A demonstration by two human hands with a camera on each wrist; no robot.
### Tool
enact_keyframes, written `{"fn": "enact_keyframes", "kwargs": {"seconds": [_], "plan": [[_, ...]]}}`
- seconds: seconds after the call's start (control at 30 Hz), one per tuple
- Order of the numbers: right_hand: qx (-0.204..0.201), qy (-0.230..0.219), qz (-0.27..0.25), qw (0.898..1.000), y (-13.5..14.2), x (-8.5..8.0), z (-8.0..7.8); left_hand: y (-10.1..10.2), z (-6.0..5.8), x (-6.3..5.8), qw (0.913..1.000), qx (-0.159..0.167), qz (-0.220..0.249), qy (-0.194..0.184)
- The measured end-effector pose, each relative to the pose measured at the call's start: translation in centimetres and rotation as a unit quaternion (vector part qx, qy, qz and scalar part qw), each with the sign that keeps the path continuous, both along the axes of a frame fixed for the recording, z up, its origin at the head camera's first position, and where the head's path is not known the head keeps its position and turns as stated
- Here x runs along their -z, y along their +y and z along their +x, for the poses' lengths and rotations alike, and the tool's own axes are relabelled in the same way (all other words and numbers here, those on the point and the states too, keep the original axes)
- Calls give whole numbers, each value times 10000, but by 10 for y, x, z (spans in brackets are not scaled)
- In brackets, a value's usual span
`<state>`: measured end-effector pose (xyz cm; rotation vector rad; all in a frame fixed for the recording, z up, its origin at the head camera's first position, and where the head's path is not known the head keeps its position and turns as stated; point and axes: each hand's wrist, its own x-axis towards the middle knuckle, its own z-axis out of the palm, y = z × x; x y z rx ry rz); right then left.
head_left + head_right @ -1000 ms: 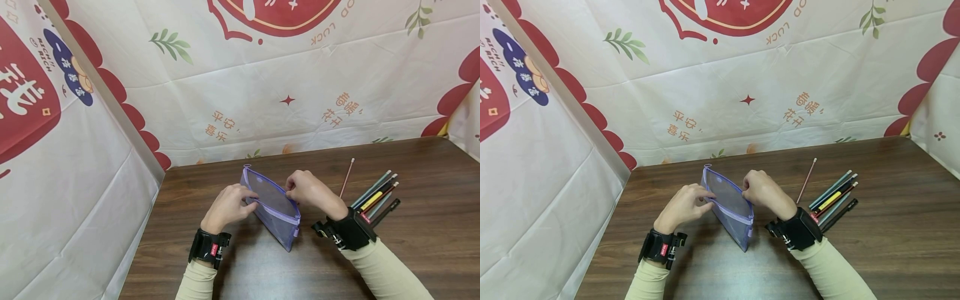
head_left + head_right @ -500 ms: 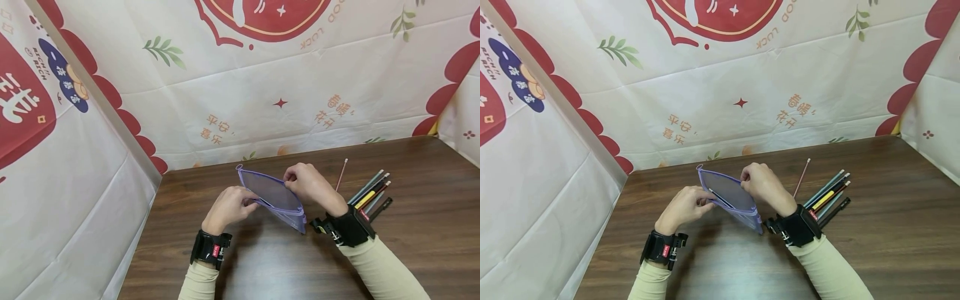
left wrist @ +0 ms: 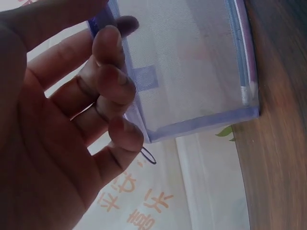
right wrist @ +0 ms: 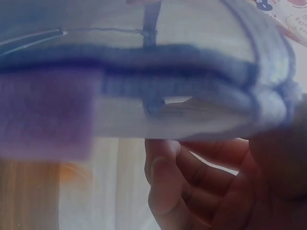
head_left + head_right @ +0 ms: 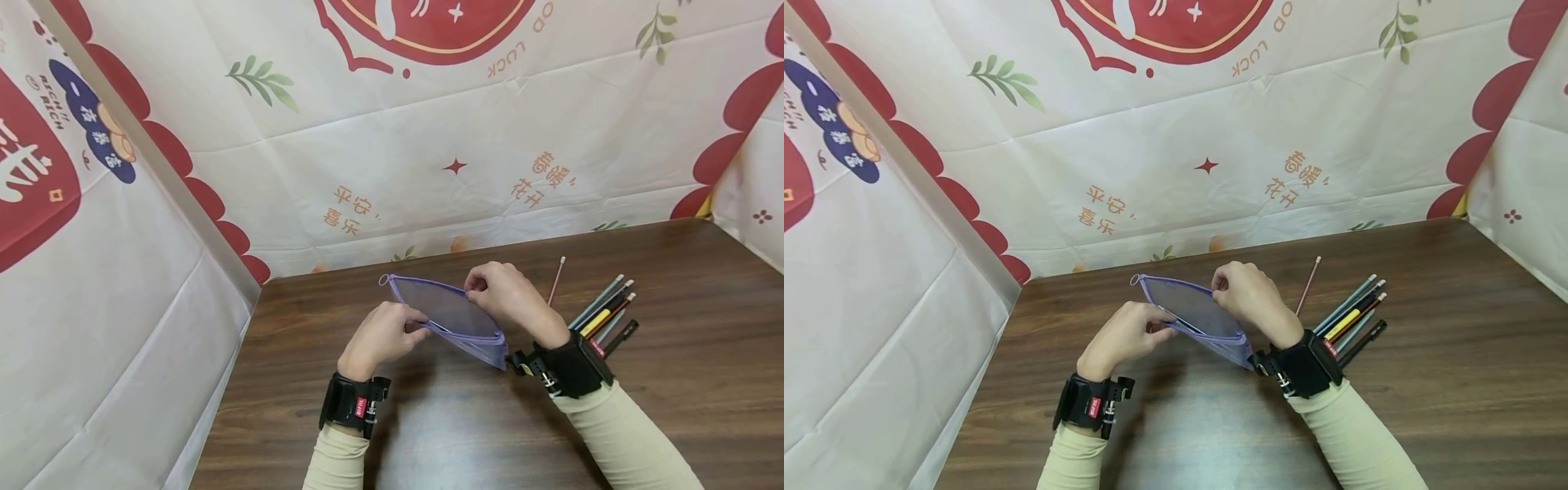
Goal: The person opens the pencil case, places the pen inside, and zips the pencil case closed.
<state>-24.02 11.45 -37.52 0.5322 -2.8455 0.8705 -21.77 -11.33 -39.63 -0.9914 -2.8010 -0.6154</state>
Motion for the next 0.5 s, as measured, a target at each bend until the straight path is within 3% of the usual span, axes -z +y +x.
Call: {"fn": "enact_keyframes", "kwargs": {"seconds": [0.27, 0.5], "plan": [[-77, -134, -59, 9999, 6, -5, -1, -1, 2, 2, 9999, -131, -86, 74], [315, -279, 22, 9991, 51, -9, -10, -1, 2, 2, 9997, -148, -168, 42]]}}
